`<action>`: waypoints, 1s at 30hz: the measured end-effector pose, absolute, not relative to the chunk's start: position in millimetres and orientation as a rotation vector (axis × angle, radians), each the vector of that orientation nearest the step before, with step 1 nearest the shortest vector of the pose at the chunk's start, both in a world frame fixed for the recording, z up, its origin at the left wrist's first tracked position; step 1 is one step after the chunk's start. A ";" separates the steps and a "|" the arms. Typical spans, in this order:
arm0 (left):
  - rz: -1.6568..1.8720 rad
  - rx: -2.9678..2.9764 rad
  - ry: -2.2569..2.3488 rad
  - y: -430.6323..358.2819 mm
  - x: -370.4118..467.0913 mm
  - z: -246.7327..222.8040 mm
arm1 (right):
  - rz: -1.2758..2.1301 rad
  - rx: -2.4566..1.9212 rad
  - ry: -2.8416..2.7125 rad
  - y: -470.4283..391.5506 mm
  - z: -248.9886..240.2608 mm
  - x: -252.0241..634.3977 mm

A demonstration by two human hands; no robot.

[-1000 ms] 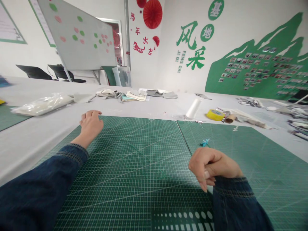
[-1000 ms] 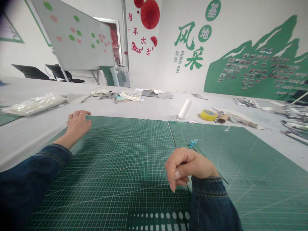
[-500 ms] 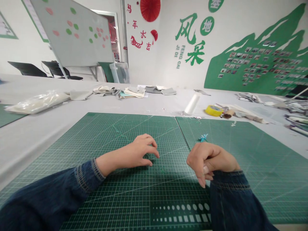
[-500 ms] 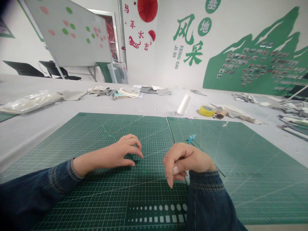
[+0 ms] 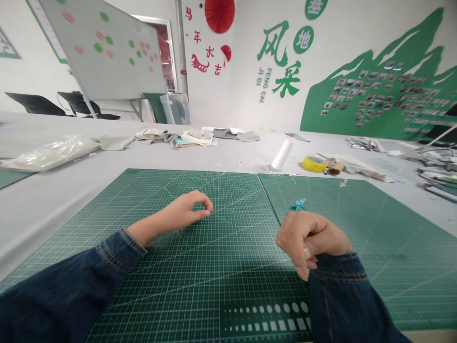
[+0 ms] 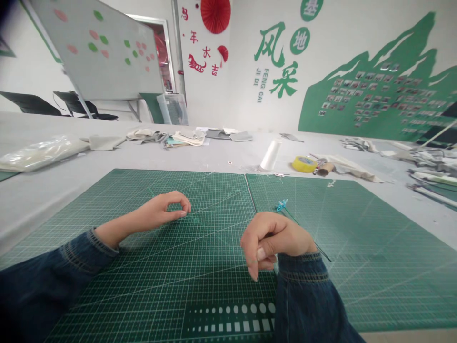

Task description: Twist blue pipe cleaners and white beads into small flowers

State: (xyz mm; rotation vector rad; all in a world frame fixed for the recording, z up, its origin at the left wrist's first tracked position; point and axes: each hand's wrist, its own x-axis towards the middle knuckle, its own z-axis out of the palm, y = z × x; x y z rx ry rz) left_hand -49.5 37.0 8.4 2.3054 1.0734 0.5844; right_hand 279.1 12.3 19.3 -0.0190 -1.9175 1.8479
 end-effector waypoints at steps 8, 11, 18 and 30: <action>0.635 2.262 1.441 57.3 -101.0 11.4 | 1.782 0.483 -1.743 17.6 24.0 273.8; 0.663 2.287 1.571 66.4 -122.8 8.7 | 1.797 0.572 -1.744 16.8 24.3 270.0; 0.710 2.326 1.854 83.4 -155.4 -3.8 | 1.829 0.678 -1.715 12.3 18.9 270.2; 0.772 2.028 2.410 88.4 -195.9 -9.7 | 1.853 0.811 -1.694 12.5 17.1 268.8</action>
